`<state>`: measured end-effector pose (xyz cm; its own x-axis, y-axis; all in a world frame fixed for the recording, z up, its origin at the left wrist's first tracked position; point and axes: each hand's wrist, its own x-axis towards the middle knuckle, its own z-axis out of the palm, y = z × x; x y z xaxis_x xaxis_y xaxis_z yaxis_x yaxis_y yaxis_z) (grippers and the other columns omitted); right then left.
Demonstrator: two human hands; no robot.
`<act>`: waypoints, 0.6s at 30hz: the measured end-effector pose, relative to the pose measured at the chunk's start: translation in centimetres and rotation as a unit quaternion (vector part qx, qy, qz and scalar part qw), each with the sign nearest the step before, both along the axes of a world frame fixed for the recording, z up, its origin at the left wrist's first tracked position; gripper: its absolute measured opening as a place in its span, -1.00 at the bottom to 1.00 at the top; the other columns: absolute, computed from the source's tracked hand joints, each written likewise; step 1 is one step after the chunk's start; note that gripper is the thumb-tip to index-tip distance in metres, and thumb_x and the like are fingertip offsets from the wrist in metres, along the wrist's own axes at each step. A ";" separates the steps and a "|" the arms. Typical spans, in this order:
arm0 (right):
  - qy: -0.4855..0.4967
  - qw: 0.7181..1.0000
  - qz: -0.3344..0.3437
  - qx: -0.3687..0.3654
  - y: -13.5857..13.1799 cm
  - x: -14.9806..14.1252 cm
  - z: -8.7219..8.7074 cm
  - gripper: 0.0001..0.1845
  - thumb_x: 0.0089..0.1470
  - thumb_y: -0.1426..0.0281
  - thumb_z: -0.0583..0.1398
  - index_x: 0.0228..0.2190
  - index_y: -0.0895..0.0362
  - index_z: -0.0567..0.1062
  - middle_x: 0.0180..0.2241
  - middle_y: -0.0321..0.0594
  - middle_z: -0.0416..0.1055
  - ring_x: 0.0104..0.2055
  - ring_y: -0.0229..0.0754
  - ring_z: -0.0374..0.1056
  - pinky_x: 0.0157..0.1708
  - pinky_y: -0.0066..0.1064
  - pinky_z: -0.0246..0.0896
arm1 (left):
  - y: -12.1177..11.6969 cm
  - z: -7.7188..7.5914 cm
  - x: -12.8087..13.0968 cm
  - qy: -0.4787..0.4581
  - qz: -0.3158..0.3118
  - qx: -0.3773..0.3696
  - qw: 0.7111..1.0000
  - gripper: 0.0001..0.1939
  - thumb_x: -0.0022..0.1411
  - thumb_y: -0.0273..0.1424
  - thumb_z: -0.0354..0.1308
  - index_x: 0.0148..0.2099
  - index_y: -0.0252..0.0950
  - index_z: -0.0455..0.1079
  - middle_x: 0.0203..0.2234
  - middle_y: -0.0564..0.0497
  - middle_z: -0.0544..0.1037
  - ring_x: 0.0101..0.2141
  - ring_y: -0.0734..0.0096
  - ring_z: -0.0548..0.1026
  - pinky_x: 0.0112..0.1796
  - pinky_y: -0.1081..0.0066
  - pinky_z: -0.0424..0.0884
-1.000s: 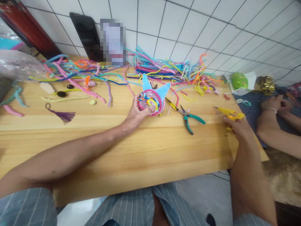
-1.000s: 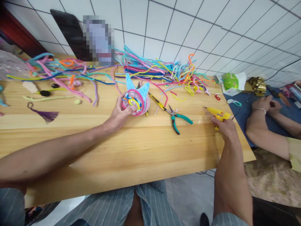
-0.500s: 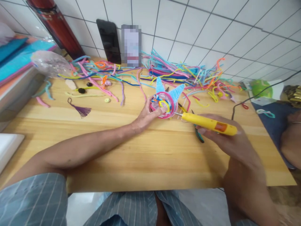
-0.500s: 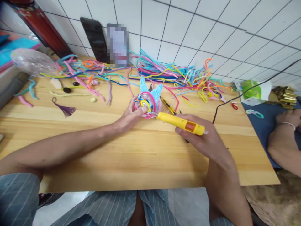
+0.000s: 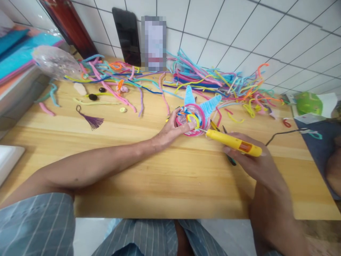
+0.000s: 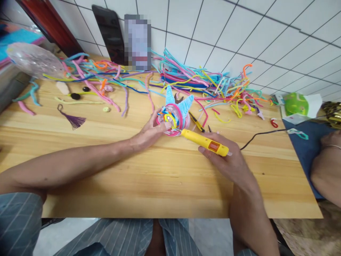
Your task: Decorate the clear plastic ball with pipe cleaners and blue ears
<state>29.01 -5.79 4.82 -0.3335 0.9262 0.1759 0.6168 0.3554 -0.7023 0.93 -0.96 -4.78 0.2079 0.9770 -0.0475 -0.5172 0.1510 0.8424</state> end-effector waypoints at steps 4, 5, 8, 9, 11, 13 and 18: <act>0.004 1.000 0.002 0.011 0.0 -0.2 -0.3 -0.70 0.27 0.17 0.44 -0.01 -0.03 0.73 -0.16 -0.26 0.75 -0.21 -0.07 0.66 -0.18 -0.29 0.56 | -0.2 0.4 0.1 -0.006 -0.002 -0.020 1.000 0.12 -0.05 -0.04 0.73 0.46 -0.02 0.27 0.25 -0.09 0.56 0.35 -0.15 0.51 0.45 -0.20 0.32; 0.006 1.000 0.005 0.013 0.0 -0.4 -0.3 -0.71 0.27 0.19 0.44 -0.02 -0.02 0.73 -0.17 -0.26 0.76 -0.21 -0.07 0.66 -0.19 -0.29 0.56 | -0.2 0.4 0.1 -0.007 -0.001 -0.023 1.000 0.12 -0.06 -0.03 0.73 0.45 -0.03 0.27 0.25 -0.09 0.56 0.35 -0.15 0.50 0.45 -0.19 0.32; 0.007 1.000 0.017 0.018 -0.1 -0.9 0.1 -0.76 0.27 0.25 0.43 -0.05 0.00 0.72 -0.14 -0.24 0.77 -0.18 -0.08 0.69 -0.18 -0.31 0.58 | -0.2 0.4 0.1 -0.012 -0.001 -0.026 1.000 0.10 -0.06 -0.02 0.74 0.41 -0.06 0.29 0.24 -0.10 0.59 0.36 -0.16 0.51 0.45 -0.16 0.34; 0.006 1.000 0.021 0.020 -0.1 -1.1 0.2 -0.78 0.27 0.26 0.42 -0.06 0.00 0.71 -0.13 -0.24 0.78 -0.18 -0.08 0.70 -0.18 -0.32 0.59 | -0.2 0.4 0.1 -0.012 -0.002 -0.026 1.000 0.09 -0.06 -0.01 0.73 0.40 -0.07 0.29 0.23 -0.10 0.60 0.36 -0.16 0.52 0.45 -0.16 0.35; 0.003 0.999 0.023 0.027 -0.1 -1.2 0.5 -0.79 0.28 0.27 0.42 -0.06 0.00 0.70 -0.13 -0.25 0.78 -0.18 -0.09 0.70 -0.18 -0.33 0.59 | -0.2 0.4 0.1 -0.012 -0.001 -0.024 1.000 0.08 -0.05 -0.01 0.73 0.40 -0.07 0.29 0.23 -0.09 0.61 0.36 -0.15 0.52 0.45 -0.16 0.35; -0.007 0.999 0.025 0.035 -0.2 -1.2 0.6 -0.78 0.29 0.28 0.41 -0.04 0.00 0.69 -0.13 -0.26 0.78 -0.18 -0.10 0.71 -0.17 -0.34 0.60 | -0.2 0.5 0.1 -0.011 0.000 -0.021 1.000 0.09 -0.06 -0.01 0.73 0.40 -0.07 0.29 0.23 -0.09 0.61 0.35 -0.16 0.52 0.45 -0.16 0.35; -0.036 0.997 0.030 0.066 -0.3 -0.9 0.6 -0.76 0.31 0.30 0.40 0.00 -0.03 0.68 -0.05 -0.24 0.79 -0.07 -0.06 0.74 -0.05 -0.29 0.65 | -0.3 0.6 0.0 -0.007 -0.003 -0.022 1.000 0.12 -0.07 -0.01 0.73 0.42 -0.08 0.27 0.25 -0.11 0.59 0.35 -0.15 0.52 0.45 -0.14 0.35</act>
